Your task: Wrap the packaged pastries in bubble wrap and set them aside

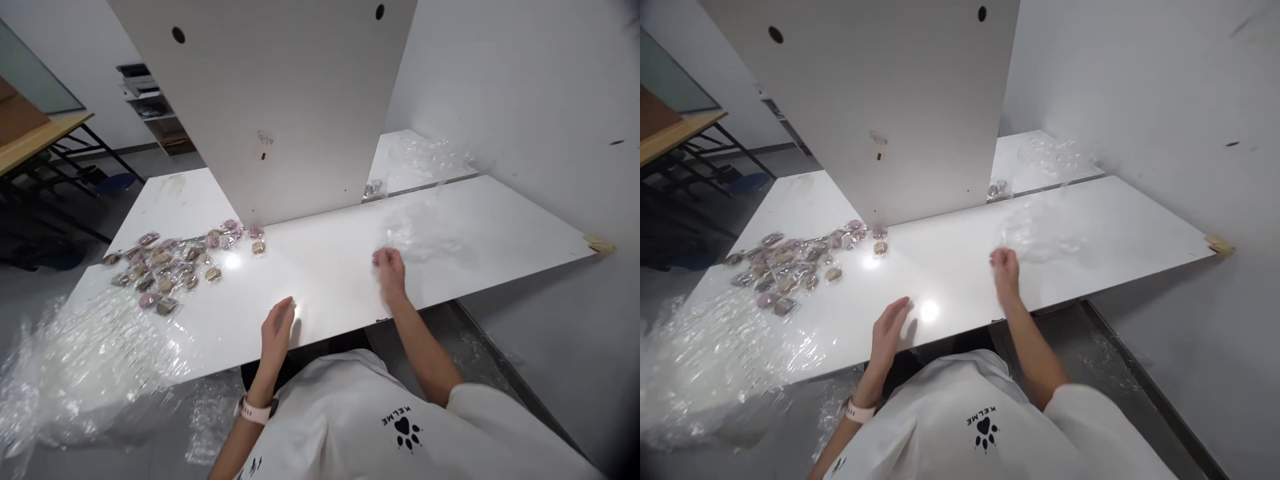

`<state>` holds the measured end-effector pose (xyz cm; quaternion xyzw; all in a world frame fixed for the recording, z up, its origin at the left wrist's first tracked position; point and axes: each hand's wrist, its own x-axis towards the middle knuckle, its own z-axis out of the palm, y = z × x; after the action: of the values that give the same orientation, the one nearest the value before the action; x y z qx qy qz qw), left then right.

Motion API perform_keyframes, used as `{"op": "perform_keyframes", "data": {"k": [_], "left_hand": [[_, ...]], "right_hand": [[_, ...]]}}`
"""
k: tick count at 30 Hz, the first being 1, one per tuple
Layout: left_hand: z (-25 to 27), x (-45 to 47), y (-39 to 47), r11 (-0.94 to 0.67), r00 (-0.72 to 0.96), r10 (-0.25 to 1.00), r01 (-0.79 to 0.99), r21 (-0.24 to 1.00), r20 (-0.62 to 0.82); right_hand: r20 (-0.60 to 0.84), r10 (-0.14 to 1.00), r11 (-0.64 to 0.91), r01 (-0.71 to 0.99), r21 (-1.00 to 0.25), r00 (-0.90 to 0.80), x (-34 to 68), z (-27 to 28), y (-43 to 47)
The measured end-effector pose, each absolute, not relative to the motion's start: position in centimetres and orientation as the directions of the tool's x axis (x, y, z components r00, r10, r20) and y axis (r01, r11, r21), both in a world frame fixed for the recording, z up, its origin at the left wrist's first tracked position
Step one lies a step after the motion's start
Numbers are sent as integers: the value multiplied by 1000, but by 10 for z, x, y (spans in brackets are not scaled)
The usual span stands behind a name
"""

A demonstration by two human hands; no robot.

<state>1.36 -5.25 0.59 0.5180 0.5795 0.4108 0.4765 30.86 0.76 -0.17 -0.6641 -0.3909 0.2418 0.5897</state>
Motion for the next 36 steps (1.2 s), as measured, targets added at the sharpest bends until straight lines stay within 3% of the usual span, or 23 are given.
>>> {"op": "perform_keyframes", "data": {"k": [1,3,5,8,11,13,14,16,18,19,21,23,25,28,30,32,34,36], "left_hand": [[15,17,-49,255,65,965,0,967,-255],[28,21,-39,494,286,864,-323,807,-415],[34,20,-27,635,441,769,-449,628,-462],[33,4,-17,657,485,754,-551,514,-444],[28,-23,-17,610,437,792,-606,510,-427],[24,-40,-19,585,396,809,-615,529,-435],[21,-46,-20,577,374,814,-608,545,-444],[17,-55,-18,574,336,816,-562,596,-470],[14,-56,-12,591,321,806,-477,650,-498],[14,-54,-7,611,332,792,-428,666,-513],[13,-47,6,662,377,747,-339,669,-548],[13,-37,20,687,417,717,-282,670,-559],[14,-27,32,678,436,712,-223,701,-550],[18,-18,41,574,386,783,-146,806,-488],[23,-20,40,384,234,909,-140,913,-346],[30,-30,37,83,15,997,-111,990,-81],[34,-44,35,-167,-125,978,1,986,166],[35,-56,35,-242,-124,958,131,961,258]], "right_hand": [[86,865,55,77,-995,495,280,2,-9],[29,978,66,-174,-983,205,229,15,-41],[15,989,-28,-290,-957,-146,196,30,-67],[-21,804,-143,-158,-977,-594,184,48,-87],[-159,628,-95,127,-987,-762,204,53,-92],[-245,711,-97,254,-962,-659,229,47,-90],[-249,824,-115,281,-953,-509,243,42,-87],[-158,987,-144,337,-930,-15,271,27,-77],[-2,924,-203,488,-849,381,294,9,-63],[51,893,-248,583,-774,447,302,0,-56],[56,922,-271,744,-610,382,308,-14,-44],[18,974,-180,821,-542,225,300,-21,-37],[28,997,-40,820,-571,68,282,-24,-35],[83,997,68,620,-782,-5,260,-21,-36],[52,992,6,366,-931,115,262,-16,-34],[-38,960,-92,184,-979,276,282,-9,-30],[-93,926,-157,149,-976,365,313,2,-20],[-88,930,-183,243,-952,356,345,15,-5]]}}
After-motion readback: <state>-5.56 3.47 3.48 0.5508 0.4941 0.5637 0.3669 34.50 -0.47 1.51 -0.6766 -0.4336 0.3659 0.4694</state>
